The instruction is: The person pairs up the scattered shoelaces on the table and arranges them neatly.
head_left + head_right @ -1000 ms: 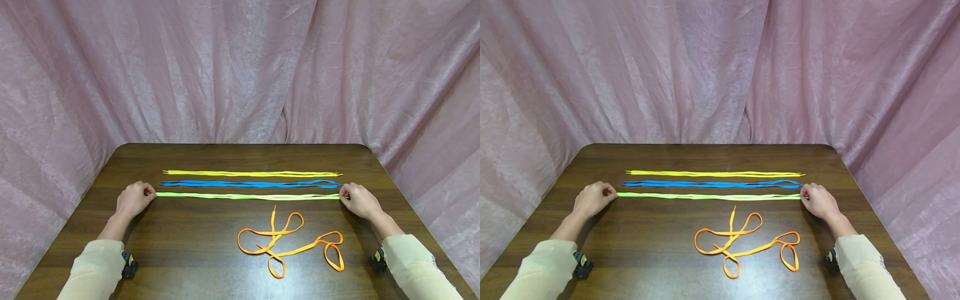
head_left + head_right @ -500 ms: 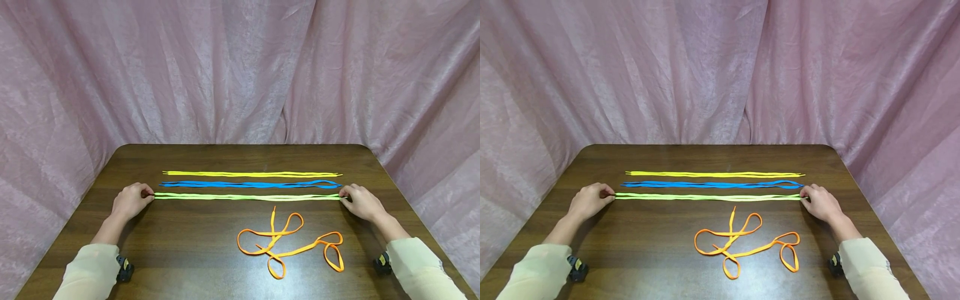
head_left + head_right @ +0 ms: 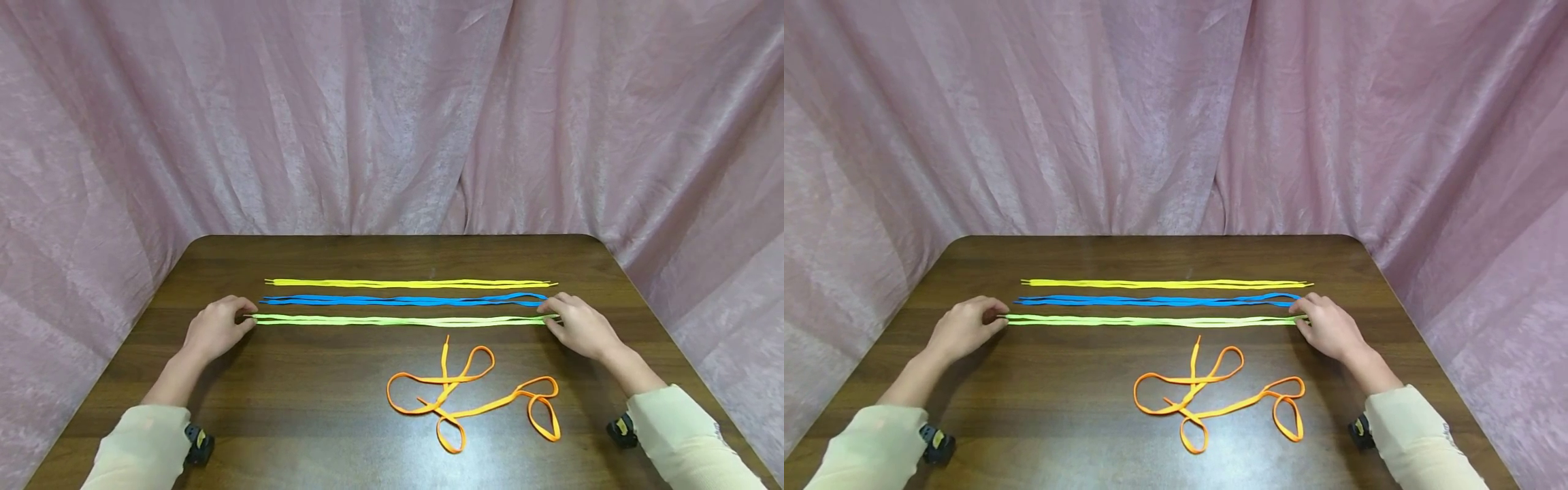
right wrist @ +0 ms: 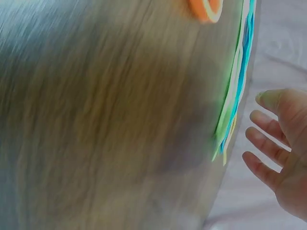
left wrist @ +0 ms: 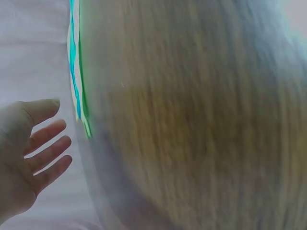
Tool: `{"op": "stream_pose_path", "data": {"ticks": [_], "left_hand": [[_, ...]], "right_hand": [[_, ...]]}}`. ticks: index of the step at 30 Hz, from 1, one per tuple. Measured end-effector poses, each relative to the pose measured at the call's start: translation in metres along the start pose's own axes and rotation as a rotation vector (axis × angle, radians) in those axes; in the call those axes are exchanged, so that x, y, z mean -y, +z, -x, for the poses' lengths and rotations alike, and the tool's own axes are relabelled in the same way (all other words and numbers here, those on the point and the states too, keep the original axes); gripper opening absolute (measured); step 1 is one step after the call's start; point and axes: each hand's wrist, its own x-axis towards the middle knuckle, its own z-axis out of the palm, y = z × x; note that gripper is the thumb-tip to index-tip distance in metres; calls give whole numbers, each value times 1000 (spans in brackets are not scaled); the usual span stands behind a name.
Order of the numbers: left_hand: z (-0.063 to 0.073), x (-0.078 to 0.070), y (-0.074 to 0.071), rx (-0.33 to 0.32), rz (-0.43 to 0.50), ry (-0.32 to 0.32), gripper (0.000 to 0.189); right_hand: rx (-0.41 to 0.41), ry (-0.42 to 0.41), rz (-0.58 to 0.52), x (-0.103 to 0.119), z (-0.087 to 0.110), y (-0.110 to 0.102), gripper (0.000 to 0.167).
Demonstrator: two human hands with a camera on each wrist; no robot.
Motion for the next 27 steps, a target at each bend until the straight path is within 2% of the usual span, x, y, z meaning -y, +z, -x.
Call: {"op": "stream_pose_path", "data": {"ticks": [7, 18, 27], "left_hand": [[-2, -23, 7, 26, 2, 92, 22], [-4, -70, 18, 24, 10, 215, 26], [-7, -111, 32, 24, 25, 381, 28]], "right_hand": [[-2, -130, 1, 27, -15, 6, 24], [34, -322, -32, 68, -31, 18, 30], [78, -461, -89, 101, -43, 37, 35]]}}
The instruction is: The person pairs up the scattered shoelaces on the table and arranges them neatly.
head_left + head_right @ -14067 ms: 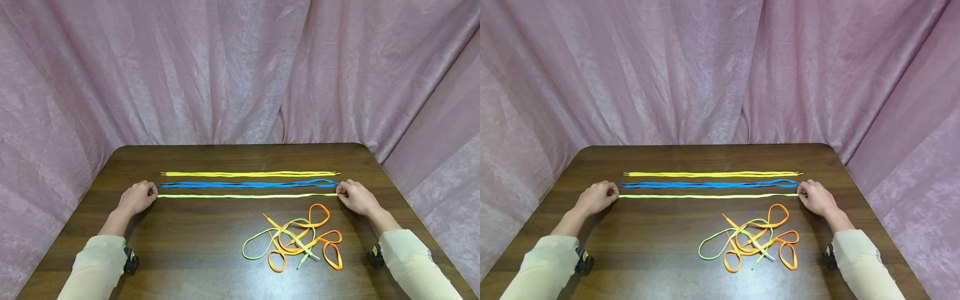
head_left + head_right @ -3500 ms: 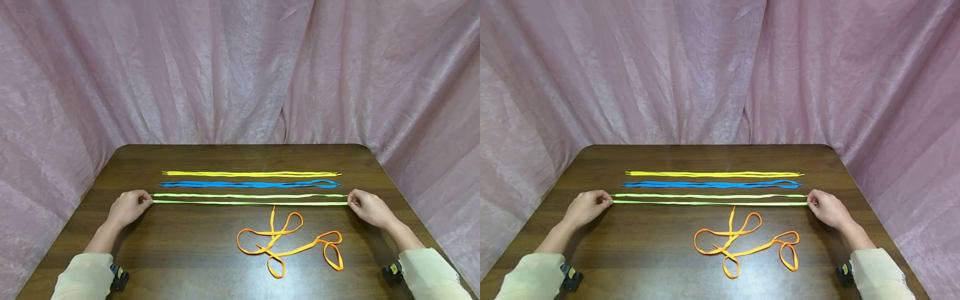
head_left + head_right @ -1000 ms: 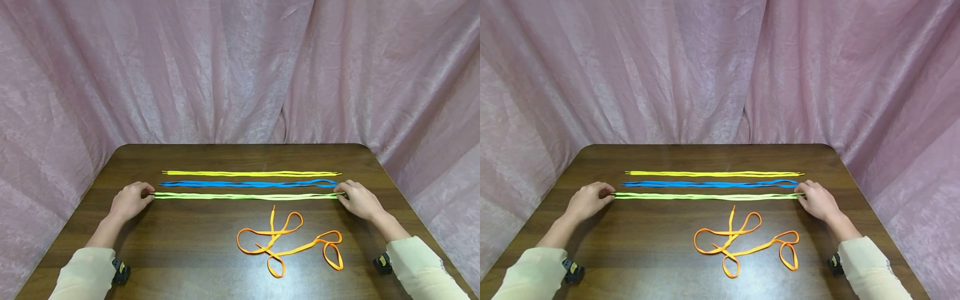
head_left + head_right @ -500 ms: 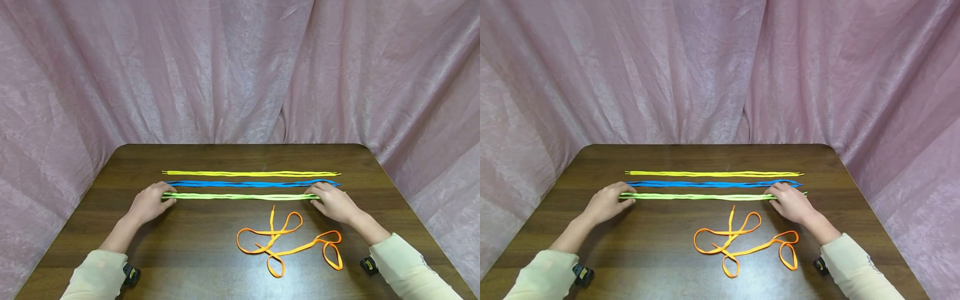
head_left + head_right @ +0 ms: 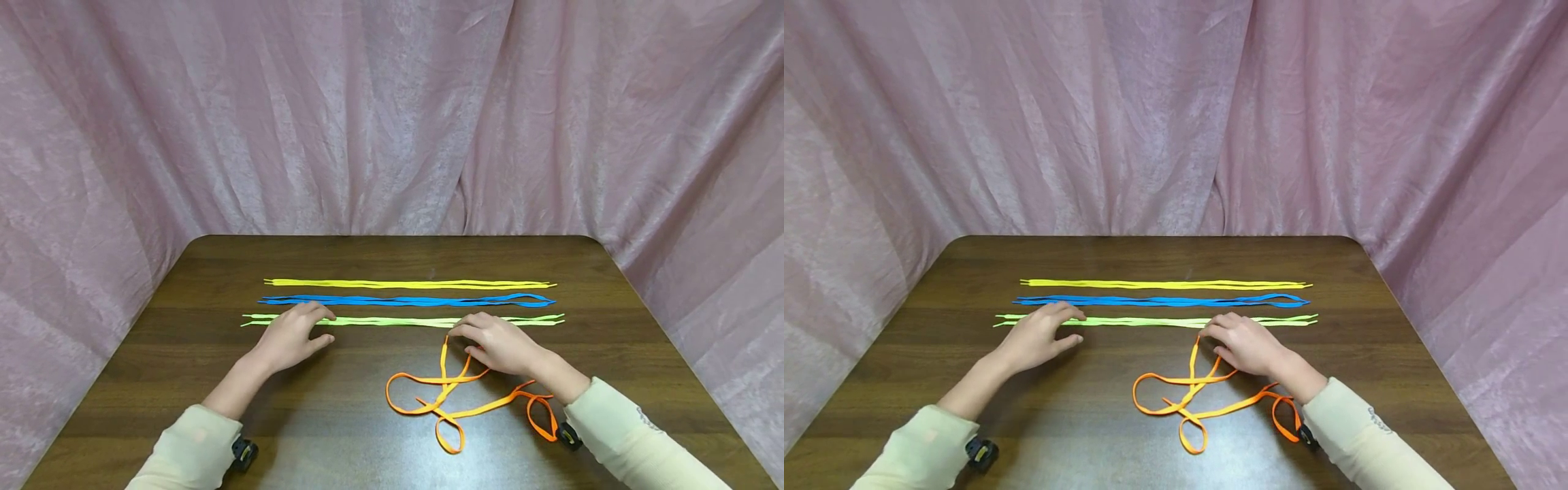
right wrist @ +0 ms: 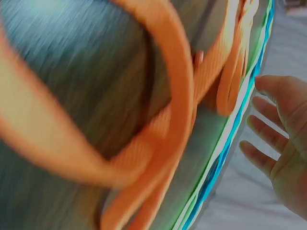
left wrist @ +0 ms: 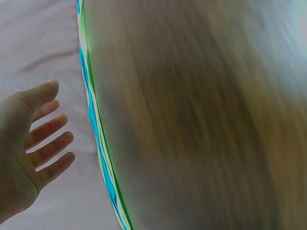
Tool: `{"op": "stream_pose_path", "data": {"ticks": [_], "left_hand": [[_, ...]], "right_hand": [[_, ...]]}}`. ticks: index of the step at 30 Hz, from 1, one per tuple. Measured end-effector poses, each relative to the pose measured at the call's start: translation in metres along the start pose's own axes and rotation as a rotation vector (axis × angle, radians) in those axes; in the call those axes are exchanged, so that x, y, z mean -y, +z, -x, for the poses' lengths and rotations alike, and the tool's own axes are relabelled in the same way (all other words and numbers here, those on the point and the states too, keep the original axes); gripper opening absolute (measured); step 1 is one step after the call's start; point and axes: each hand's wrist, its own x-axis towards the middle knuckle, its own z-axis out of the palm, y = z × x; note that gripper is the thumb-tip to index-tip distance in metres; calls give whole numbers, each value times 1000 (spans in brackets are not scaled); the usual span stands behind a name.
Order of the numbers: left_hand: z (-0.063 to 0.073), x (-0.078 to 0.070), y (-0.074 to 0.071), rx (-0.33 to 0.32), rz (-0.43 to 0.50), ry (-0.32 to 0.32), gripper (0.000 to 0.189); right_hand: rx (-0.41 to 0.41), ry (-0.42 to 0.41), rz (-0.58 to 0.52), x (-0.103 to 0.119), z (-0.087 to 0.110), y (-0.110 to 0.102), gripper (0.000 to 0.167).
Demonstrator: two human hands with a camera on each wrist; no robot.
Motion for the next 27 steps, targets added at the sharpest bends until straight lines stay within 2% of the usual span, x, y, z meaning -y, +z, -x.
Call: {"op": "stream_pose_path", "data": {"ticks": [4, 11, 20, 27], "left_hand": [[-5, -14, 7, -10, -8, 67, 31], [-10, -31, 17, 1, 9, 122, 30], [-16, -45, 23, 19, 9, 185, 29], [-22, -56, 28, 20, 20, 227, 28]], "right_hand": [[37, -39, -17, 9, -9, 8, 37], [60, -64, -12, 17, -17, 16, 32], [41, -35, 23, 20, -19, 20, 16], [45, -24, 33, 20, -20, 22, 20]]}}
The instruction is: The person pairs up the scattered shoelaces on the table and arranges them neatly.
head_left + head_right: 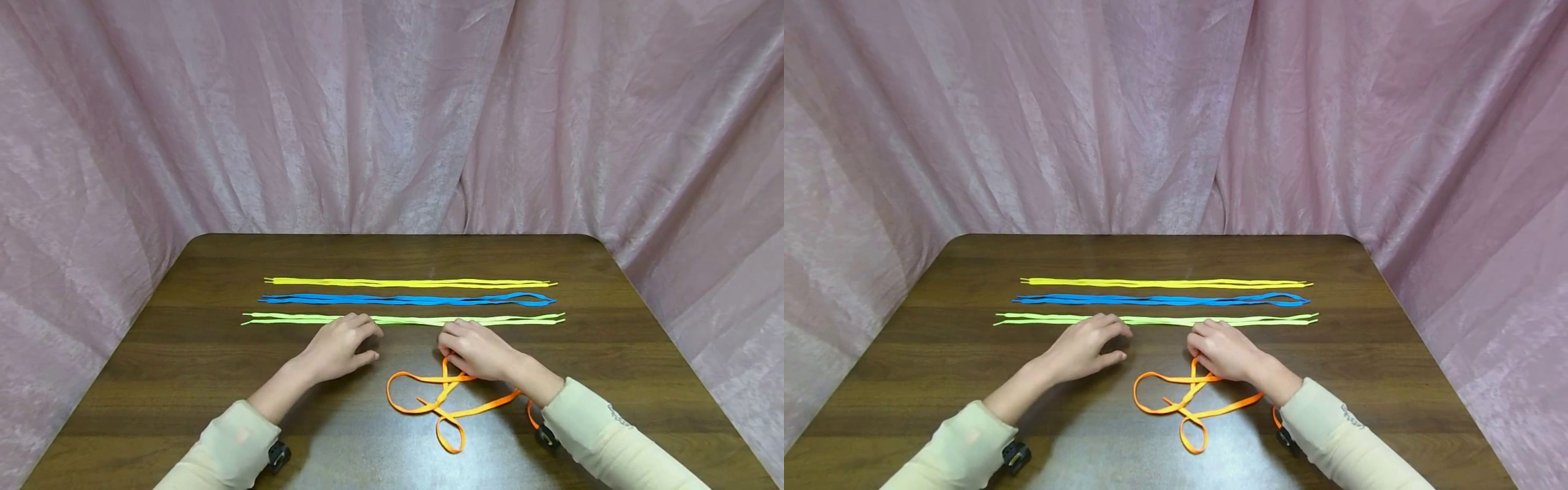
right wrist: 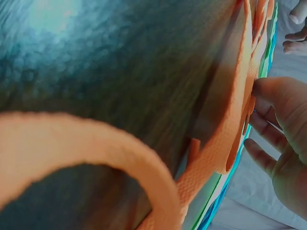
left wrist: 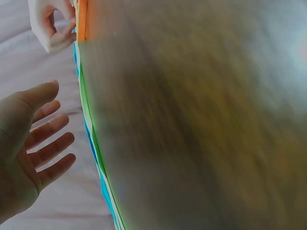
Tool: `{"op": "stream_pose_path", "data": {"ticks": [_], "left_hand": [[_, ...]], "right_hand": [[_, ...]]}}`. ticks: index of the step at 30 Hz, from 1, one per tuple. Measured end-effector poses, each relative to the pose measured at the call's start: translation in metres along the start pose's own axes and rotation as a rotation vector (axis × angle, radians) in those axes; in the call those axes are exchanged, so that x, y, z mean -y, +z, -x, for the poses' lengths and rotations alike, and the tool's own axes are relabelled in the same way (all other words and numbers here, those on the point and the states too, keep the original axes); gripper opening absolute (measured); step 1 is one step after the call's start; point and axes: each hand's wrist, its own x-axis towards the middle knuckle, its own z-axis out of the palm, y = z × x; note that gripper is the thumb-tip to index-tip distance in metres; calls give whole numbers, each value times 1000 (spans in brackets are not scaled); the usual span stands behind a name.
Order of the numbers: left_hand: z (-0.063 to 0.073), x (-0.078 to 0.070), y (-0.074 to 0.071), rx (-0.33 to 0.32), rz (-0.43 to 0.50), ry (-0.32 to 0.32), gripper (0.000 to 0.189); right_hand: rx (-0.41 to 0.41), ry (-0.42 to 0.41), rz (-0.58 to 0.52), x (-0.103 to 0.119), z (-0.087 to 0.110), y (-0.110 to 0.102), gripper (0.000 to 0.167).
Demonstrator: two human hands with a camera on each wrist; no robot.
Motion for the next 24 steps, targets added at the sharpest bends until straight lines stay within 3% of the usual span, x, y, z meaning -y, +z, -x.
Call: {"op": "stream_pose_path", "data": {"ticks": [7, 16, 24], "left_hand": [[-10, -9, 5, -12, -3, 41, 26], [-30, -29, 8, -37, 11, 33, 26], [-42, -49, 20, 14, -7, 29, 31]], "right_hand": [[31, 26, -10, 2, -1, -2, 16], [-100, -22, 13, -1, -9, -11, 7], [-184, -37, 41, -2, -15, -21, 10]]}}
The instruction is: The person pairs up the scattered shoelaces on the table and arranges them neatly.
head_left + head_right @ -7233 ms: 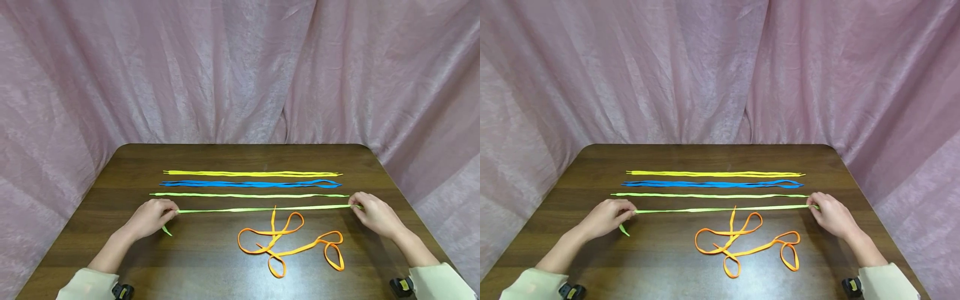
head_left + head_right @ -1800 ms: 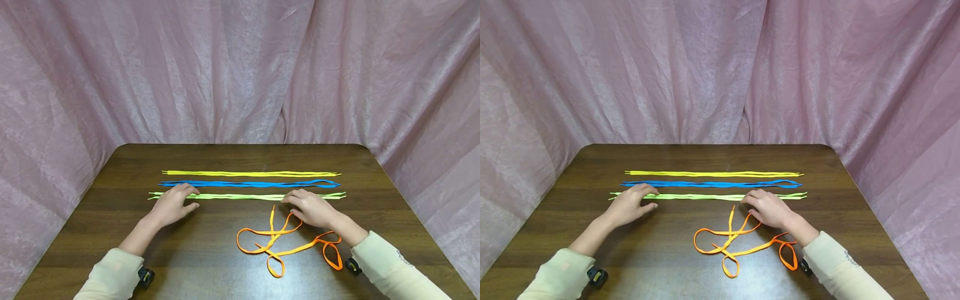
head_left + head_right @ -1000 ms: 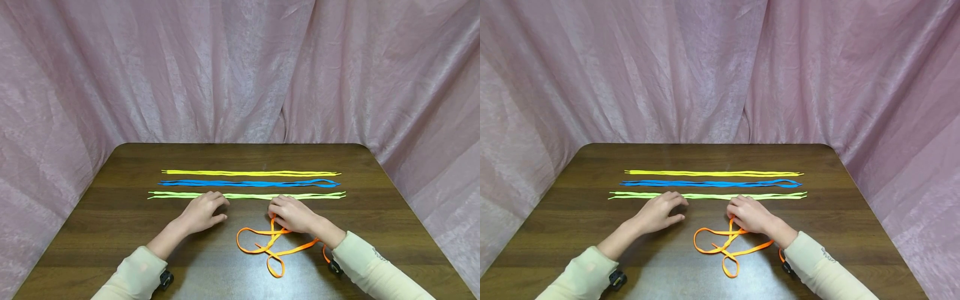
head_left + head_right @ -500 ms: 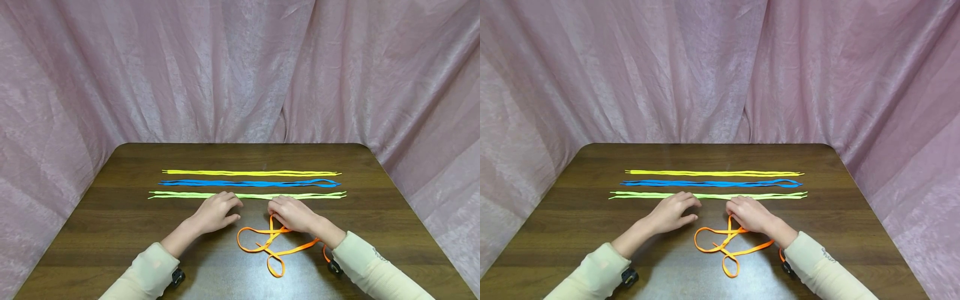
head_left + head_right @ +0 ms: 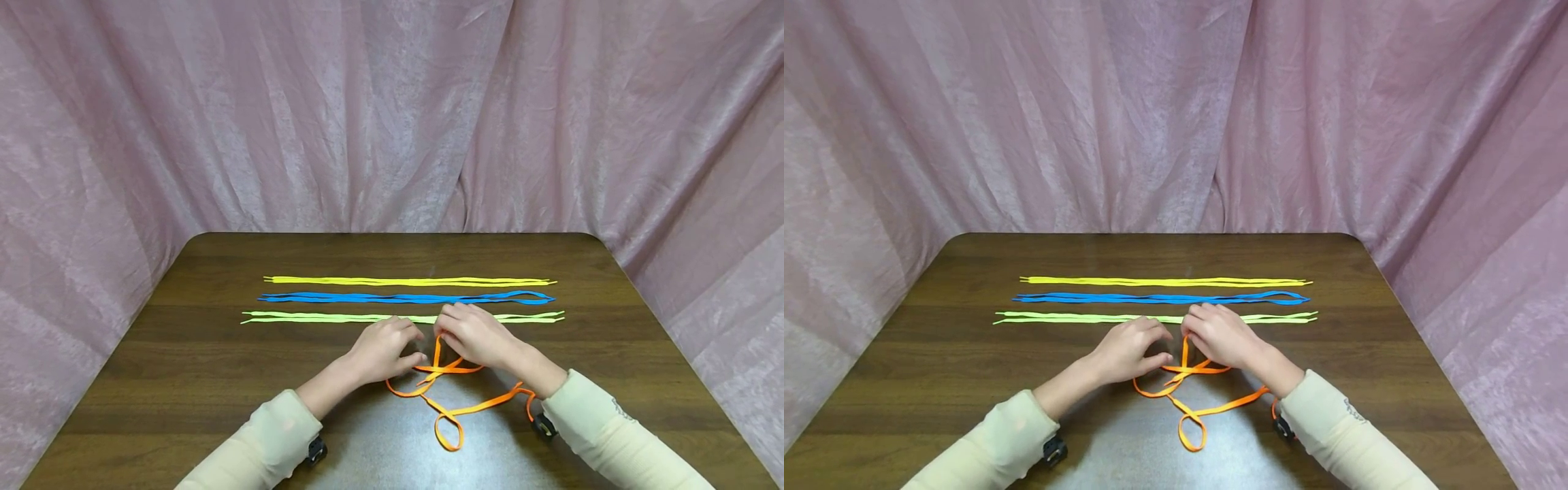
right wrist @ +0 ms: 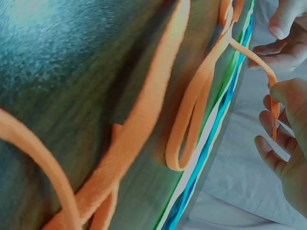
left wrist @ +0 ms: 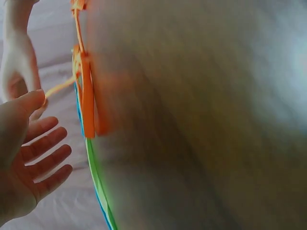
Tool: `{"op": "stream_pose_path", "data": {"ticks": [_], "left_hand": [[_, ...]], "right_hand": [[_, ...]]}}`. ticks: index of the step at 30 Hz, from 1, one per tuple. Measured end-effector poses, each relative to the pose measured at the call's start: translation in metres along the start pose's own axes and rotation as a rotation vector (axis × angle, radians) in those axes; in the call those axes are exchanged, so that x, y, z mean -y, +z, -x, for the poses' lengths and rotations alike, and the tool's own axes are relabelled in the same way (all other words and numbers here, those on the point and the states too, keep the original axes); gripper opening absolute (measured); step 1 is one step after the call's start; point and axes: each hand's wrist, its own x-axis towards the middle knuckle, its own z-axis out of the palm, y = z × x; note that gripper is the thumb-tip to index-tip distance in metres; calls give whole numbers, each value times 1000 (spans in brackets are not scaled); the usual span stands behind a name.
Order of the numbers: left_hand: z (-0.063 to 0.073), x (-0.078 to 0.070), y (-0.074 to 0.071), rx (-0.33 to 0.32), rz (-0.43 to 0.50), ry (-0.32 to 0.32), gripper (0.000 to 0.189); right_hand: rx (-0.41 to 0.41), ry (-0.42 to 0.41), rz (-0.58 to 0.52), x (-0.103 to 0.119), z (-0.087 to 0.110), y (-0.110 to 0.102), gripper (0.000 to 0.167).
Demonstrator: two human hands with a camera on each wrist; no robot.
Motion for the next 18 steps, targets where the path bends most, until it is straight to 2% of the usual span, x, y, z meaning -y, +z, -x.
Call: {"op": "stream_pose_path", "data": {"ticks": [4, 10, 14, 18], "left_hand": [[-5, -7, 4, 21, -17, 18, 29], [-11, -12, 7, 19, -50, 54, 23], [-16, -15, 6, 37, -65, 52, 23], [-21, -17, 4, 39, -35, 34, 16]], "right_hand": [[-27, 8, -7, 0, -2, -4, 8], [-57, 31, -10, 2, -4, -12, 7], [-44, 66, -19, 4, -7, -19, 8], [-27, 92, -13, 4, -8, -24, 4]]}}
